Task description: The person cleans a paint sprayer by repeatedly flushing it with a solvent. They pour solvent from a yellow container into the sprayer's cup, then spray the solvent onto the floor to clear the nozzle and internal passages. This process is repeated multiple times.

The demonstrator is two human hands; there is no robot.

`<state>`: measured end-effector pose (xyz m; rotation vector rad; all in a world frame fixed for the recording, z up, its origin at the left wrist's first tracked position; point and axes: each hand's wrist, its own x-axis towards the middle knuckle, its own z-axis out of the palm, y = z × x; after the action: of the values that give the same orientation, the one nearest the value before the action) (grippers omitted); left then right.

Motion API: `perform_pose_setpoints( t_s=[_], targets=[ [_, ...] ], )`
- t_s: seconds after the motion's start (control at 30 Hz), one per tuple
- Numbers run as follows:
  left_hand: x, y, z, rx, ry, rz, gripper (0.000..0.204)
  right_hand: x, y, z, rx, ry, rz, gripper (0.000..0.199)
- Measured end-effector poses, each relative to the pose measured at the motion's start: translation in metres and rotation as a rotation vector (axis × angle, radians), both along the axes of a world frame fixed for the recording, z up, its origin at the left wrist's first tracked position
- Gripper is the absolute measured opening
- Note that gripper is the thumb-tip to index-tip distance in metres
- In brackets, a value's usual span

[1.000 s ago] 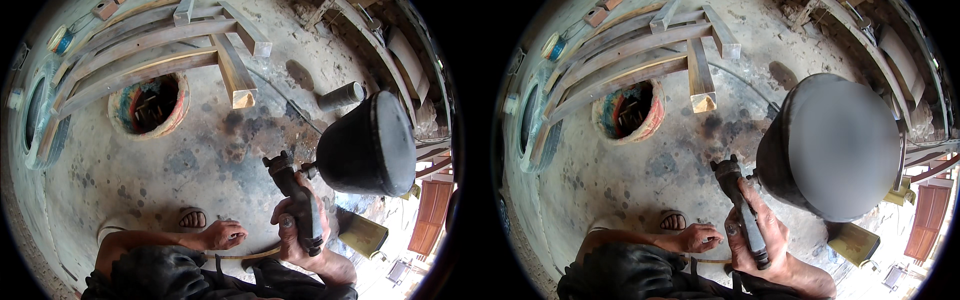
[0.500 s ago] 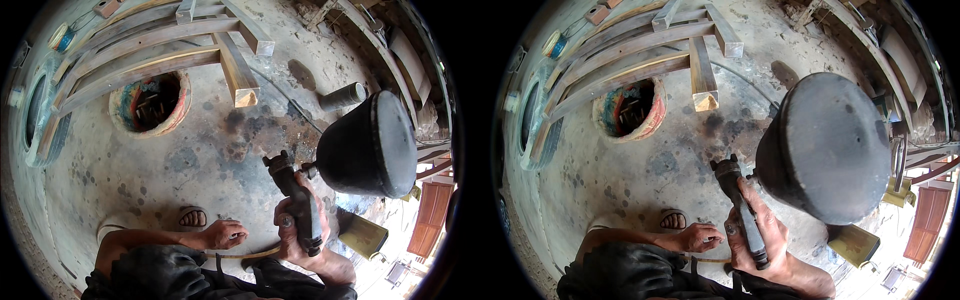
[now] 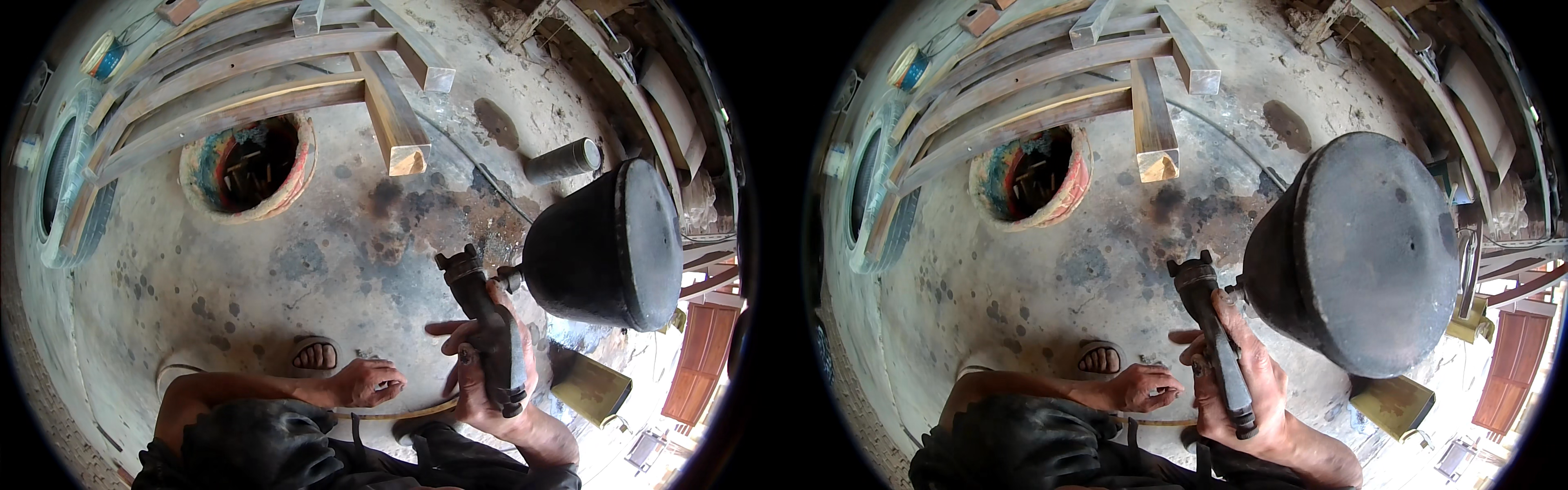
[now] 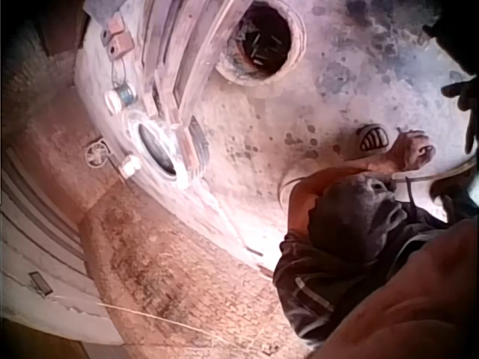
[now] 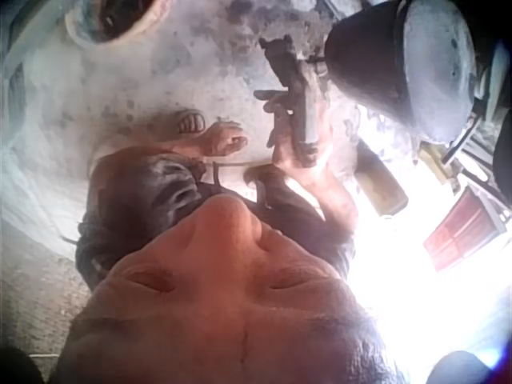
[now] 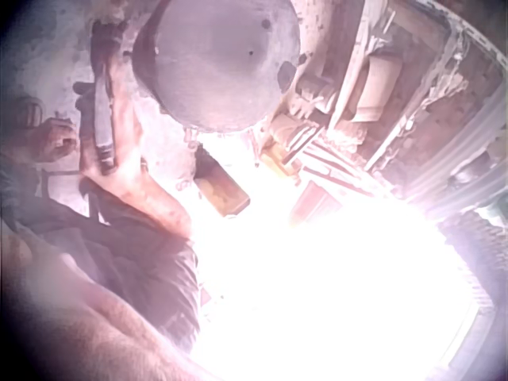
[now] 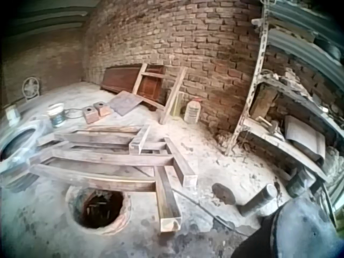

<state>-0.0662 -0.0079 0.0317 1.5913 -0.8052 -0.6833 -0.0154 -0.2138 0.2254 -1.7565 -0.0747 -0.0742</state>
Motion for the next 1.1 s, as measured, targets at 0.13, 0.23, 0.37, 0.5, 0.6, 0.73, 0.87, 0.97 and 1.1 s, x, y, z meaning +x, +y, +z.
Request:
perform_pose_setpoints(
  t_s=[0.13, 0.23, 0.37, 0.5, 0.6, 0.73, 0.87, 0.97, 1.1],
  targets=[
    [-0.001, -0.002, -0.003, -0.016, 0.0, -0.008, 0.015, 0.005, 0.001, 0.007, -0.106, -0.075, -0.02, 0.068],
    [0.001, -0.001, 0.0, -0.01, 0.006, -0.004, 0.015, 0.006, 0.0, 0.014, -0.141, -0.032, -0.001, 0.066],
    [0.001, -0.002, 0.001, -0.004, -0.006, -0.002, 0.014, 0.002, -0.001, 0.016, -0.187, -0.024, -0.024, 0.064],
    [0.001, -0.003, 0.0, -0.001, -0.019, 0.0, 0.014, 0.001, -0.004, 0.017, -0.28, -0.044, -0.01, 0.064],
    [0.001, -0.003, 0.002, 0.029, 0.003, 0.002, 0.01, -0.002, -0.003, 0.017, -0.239, 0.003, -0.014, 0.065],
    [0.001, -0.004, 0.001, 0.011, 0.006, 0.009, 0.011, -0.006, -0.001, 0.011, -0.243, 0.033, -0.004, 0.059],
    [0.002, -0.005, 0.002, 0.011, -0.002, 0.007, 0.01, -0.006, -0.003, 0.012, -0.156, 0.026, 0.014, 0.066],
    [0.001, -0.005, 0.0, -0.014, -0.012, 0.015, 0.012, -0.004, -0.003, 0.015, -0.233, -0.006, 0.002, 0.066],
    [0.0, -0.004, -0.001, -0.011, -0.032, 0.01, 0.014, -0.003, -0.009, 0.016, -0.301, -0.039, -0.01, 0.063]
  ],
)
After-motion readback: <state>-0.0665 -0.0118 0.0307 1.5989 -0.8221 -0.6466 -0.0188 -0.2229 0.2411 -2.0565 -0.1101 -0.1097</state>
